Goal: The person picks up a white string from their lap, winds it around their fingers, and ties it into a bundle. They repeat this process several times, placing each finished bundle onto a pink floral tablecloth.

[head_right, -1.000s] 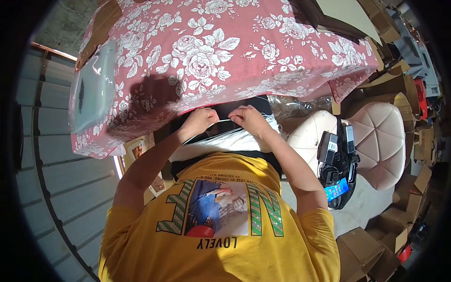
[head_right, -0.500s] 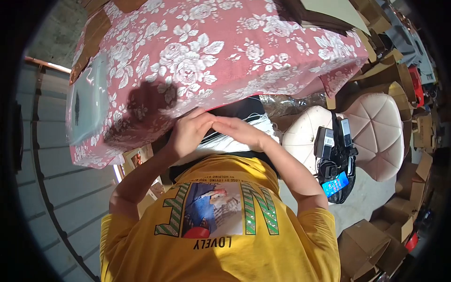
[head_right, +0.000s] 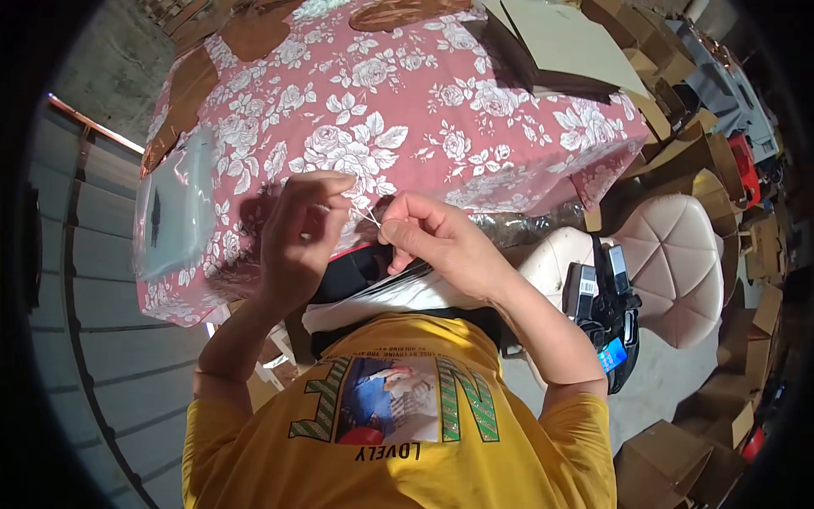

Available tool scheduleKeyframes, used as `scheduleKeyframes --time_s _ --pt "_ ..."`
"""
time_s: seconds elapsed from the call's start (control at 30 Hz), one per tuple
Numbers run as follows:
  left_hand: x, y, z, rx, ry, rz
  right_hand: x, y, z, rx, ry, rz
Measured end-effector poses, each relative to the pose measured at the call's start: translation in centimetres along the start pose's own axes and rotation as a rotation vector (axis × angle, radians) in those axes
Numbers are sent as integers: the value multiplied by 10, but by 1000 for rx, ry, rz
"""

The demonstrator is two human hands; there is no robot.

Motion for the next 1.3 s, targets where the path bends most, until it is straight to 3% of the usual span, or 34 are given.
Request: scheduleKeyframes --time_s 0.1,0.13,0.2,0.23,0.27,0.37,0.5,0.57,0.6,0.67,0.7,0.77,0.8,0.83,0.87,0.9,0.93,0.97,1.0,1.03,1.1,1.13,1.17,1.23,1.27,1.3 --pt "8 -33 13 416 233 131 1 5 -2 5 -25 -63" --pt "8 -32 10 418 230 133 4 6 -2 2 -14 -97" --pt "14 -20 4 219 258 -85 8 10 -3 10 -20 -148" --pt "14 -29 6 369 320 48 7 13 -3 7 -24 -151" --pt "11 -29 4 374 320 45 5 14 -2 30 -17 -146" --pt "14 -48 -1 672 383 442 4 16 0 63 -12 -137" --pt "12 -55 -1 750 383 676 7 19 3 81 -2 -125" --pt "11 -39 1 512 497 475 6 20 6 59 -43 -194" --pt "8 -43 5 515 497 475 5 21 7 56 -44 -194" --pt "13 -10 -3 -447 614 -459 9 28 8 -46 7 -265" --pt "11 -10 -1 -539 632 -581 12 29 9 -101 51 -240" --pt "1 -3 12 -540 214 -1091 25 29 9 -153 83 -116" --pt "-6 -5 24 -445 97 -1249 33 22 12 -161 62 -70" --pt "-17 9 30 -475 -58 -962 39 15 14 -169 40 -25" --pt "-31 19 35 -497 -207 -672 49 12 14 -179 12 -233" --pt "-40 18 48 -322 -178 -364 56 21 9 -169 5 -403" --pt "-36 18 48 -280 -63 -280 65 37 1 -162 -1 -574" --pt "-32 18 49 -236 51 -196 60 63 -7 -285 -90 -548" --pt "-16 24 41 -344 178 -324 54 98 -19 -525 -210 -422" --pt "-23 23 40 -343 175 -322 34 121 -19 -512 -355 -557" --pt "-21 -7 42 -205 311 -976 18 127 1 -525 -453 -795" --pt "-32 -1 49 -189 112 -902 32 115 5 -611 -388 -894" --pt "-43 3 54 -174 -85 -822 54 102 8 -514 -248 -991" --pt "-53 14 62 -138 -34 -347 76 114 -3 -620 -175 -945" --pt "-53 15 59 -85 37 -181 65 132 -5 -508 -311 -788" --pt "-46 13 58 -129 115 -367 50 150 0 -581 -356 -767"
Point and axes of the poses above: each hand's wrist, its own z-axis towards the middle knuckle, its own x-axis out of the palm, y = z × x, the point moved 8 cm from there along z, towards the middle knuckle, and after that the axes turned 14 degrees about x, right-handed, at the moved point
